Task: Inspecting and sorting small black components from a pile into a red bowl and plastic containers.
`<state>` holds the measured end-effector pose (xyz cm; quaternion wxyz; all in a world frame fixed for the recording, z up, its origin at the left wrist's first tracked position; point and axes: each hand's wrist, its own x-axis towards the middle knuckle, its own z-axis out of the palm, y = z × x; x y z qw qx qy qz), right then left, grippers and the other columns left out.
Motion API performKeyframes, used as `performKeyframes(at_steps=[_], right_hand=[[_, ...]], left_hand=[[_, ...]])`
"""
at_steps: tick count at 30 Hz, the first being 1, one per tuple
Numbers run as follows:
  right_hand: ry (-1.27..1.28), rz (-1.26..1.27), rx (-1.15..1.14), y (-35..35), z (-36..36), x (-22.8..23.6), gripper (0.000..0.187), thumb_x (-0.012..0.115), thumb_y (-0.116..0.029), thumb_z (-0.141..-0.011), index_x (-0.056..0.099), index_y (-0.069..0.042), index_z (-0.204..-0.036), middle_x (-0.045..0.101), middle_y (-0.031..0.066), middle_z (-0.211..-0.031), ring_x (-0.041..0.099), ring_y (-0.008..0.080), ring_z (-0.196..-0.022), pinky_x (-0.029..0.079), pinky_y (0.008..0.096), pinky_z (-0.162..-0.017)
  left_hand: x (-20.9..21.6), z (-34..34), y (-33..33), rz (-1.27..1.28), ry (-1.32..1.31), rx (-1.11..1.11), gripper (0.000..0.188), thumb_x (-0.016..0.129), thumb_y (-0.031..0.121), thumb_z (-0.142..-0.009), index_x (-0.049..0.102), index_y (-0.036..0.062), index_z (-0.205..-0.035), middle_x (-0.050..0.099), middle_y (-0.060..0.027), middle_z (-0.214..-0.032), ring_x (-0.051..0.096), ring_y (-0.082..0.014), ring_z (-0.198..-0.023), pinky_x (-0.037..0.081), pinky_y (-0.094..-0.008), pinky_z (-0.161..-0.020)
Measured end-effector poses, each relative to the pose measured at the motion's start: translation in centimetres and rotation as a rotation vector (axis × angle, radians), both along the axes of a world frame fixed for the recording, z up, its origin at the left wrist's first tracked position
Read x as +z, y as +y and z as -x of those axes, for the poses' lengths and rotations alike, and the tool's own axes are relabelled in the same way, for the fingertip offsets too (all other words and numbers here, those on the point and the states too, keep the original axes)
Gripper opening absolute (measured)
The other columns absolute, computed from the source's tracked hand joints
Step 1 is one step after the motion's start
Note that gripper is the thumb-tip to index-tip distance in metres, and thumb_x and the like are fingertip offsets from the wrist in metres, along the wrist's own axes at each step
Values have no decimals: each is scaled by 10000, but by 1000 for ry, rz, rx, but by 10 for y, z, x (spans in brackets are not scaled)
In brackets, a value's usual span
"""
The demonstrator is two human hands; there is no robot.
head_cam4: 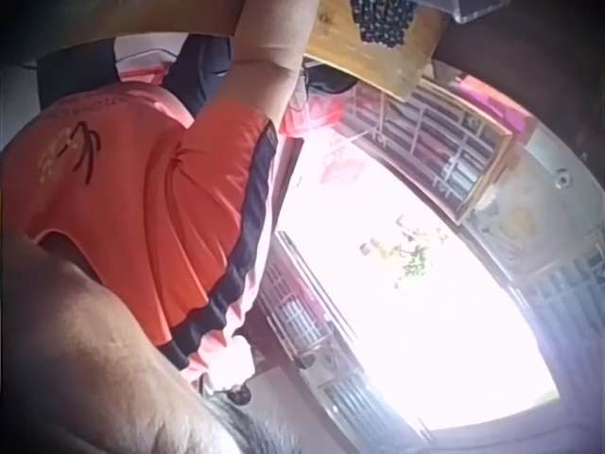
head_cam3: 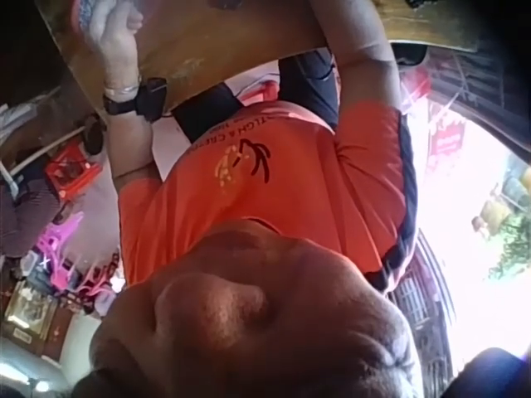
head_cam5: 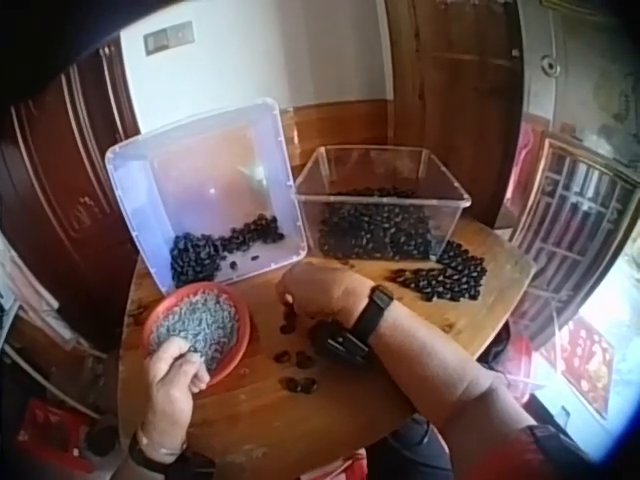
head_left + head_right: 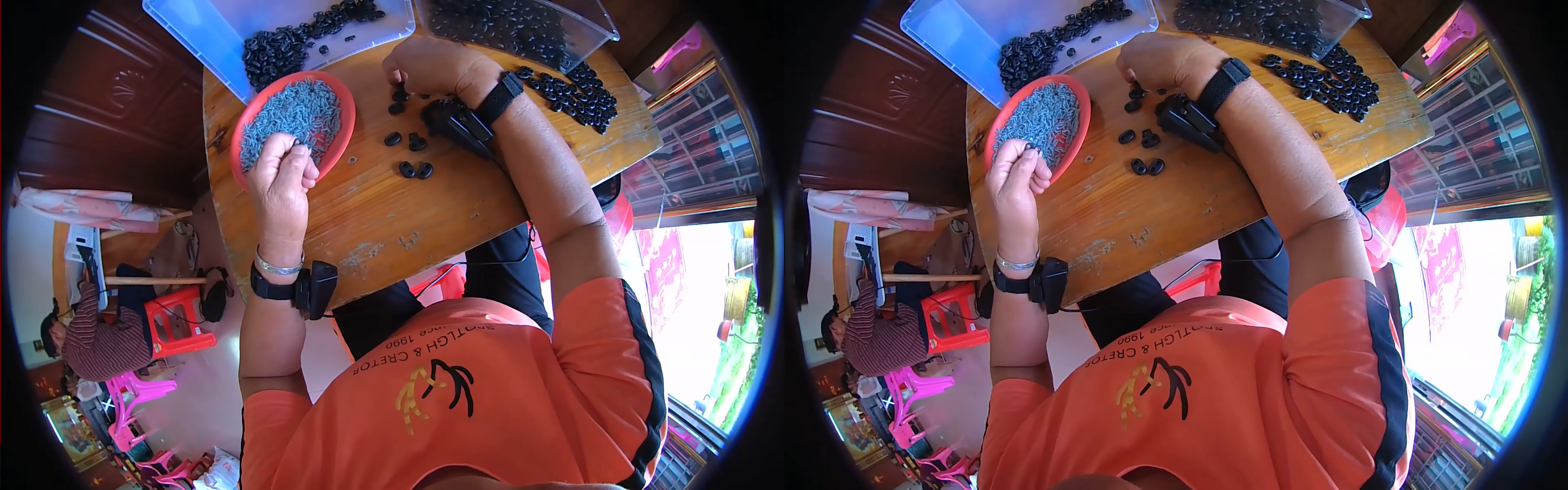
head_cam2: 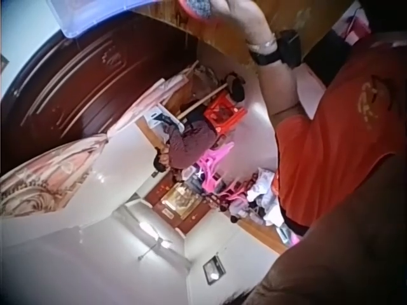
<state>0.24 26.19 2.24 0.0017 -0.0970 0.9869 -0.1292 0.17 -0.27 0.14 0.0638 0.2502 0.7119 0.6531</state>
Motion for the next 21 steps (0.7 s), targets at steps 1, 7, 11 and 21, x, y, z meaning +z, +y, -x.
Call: performKeyframes(at_steps=[1,7,11,21], right_hand=[[1,2,2,-2,3,-3,244,593,20,-619,633,-39,-853,635,131,-796,620,280,-784,487,353,-670],[130,-183,-21,0,2,-11,287,634,-23,-581,643,-57,-866,641,165,-849,616,335,-842,489,391,-710],[107,-189,-102,-2,5,-12,302,631,-25,-596,646,-51,-896,638,178,-874,616,333,-866,496,384,-746],[-111,1115,278,-21,4,-1,288,651,-44,-825,609,-17,-1109,639,6,-917,576,65,-838,490,215,-746]], left_hand=[[-1,1,-1,-5,7,-14,94,489,60,-869,530,24,-792,520,-3,-634,457,-45,-561,358,-184,-501],[-1,0,2,-2,7,-25,93,489,62,-869,534,27,-797,526,-3,-637,461,-44,-563,359,-182,-501],[-3,1,1,2,25,-29,86,490,64,-871,537,27,-810,530,-1,-642,464,-43,-565,360,-183,-498],[1,-3,-1,-74,33,-24,105,490,103,-889,529,23,-835,537,-1,-653,446,-44,-570,360,-187,-514]])
